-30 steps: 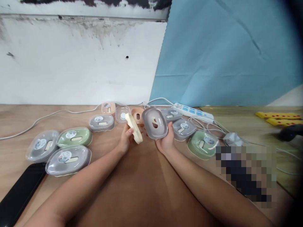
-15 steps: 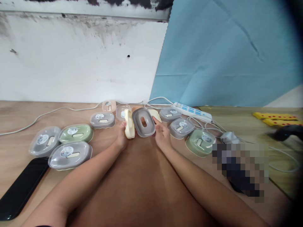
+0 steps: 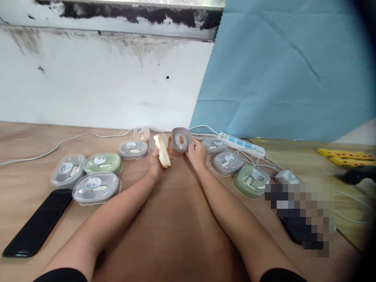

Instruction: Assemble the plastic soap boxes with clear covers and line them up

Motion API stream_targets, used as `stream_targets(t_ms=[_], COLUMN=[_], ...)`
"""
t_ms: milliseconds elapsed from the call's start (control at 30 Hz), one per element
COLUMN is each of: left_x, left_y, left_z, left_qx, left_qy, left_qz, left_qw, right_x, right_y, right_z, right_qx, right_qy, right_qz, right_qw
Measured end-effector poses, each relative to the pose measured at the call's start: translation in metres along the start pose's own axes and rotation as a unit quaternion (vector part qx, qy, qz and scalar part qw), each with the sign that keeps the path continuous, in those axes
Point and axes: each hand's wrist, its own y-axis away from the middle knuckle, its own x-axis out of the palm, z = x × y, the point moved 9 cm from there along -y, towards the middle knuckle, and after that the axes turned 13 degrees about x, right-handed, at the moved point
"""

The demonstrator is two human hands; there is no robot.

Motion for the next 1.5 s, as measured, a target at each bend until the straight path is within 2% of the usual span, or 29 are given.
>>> stream_targets(t_ms=[133,267,433,533,600,667,800,867,967,1033,1100,1267,1400,1500], left_x=[-0.001,0.001,0.003,0.001,-0.001,-0.004,-0.002,0.004,0.014,0.021,0.027,0.037,0.037,0.038], left_y=[0.0,0.0,0.0,0.001,0.001,0.001,0.002,0.003,0.009,0.013,0.018,0.026,0.025,0.026], left_z=[0.001,0.0,-0.001,0.0,-0.001,-0.003,-0.008,-0.011,-0.014,-0.016,-0.019,-0.017,-0.014,-0.013], left_qx=[0.004,0.011,0.016,0.012,0.019,0.028,0.067,0.089,0.101,0.111,0.131,0.145,0.131,0.126], left_qy=[-0.005,0.005,0.009,0.007,0.002,-0.014,-0.074,-0.098,-0.115,-0.137,-0.18,-0.276,-0.296,-0.306], left_qz=[-0.002,-0.003,0.006,0.001,-0.004,-0.012,0.003,0.029,0.077,0.118,0.16,0.233,0.231,0.24], left_qw=[1.0,1.0,1.0,1.0,1.0,0.999,0.995,0.991,0.985,0.977,0.962,0.921,0.918,0.913], right_x=[0.019,0.031,0.036,0.03,0.016,0.005,0.004,0.007,0.004,-0.005,-0.016,-0.022,-0.011,-0.001], right_y=[-0.002,0.008,0.011,0.012,0.019,0.035,0.084,0.099,0.095,0.083,0.068,0.033,0.017,0.014], right_z=[0.008,0.006,-0.002,0.0,0.006,0.015,0.033,0.031,0.016,0.001,-0.016,-0.056,-0.074,-0.079], right_qx=[0.006,-0.005,-0.025,-0.049,-0.085,-0.149,-0.302,-0.312,-0.241,-0.173,-0.106,0.037,0.12,0.149], right_qy=[0.03,0.04,0.025,0.002,-0.038,-0.085,-0.092,-0.06,-0.061,-0.111,-0.182,-0.283,-0.34,-0.352], right_qz=[0.024,0.06,0.077,0.07,0.045,0.047,0.145,0.174,0.156,0.121,0.088,0.062,0.073,0.092], right_qw=[0.999,0.997,0.996,0.996,0.995,0.984,0.938,0.932,0.956,0.971,0.974,0.956,0.93,0.919])
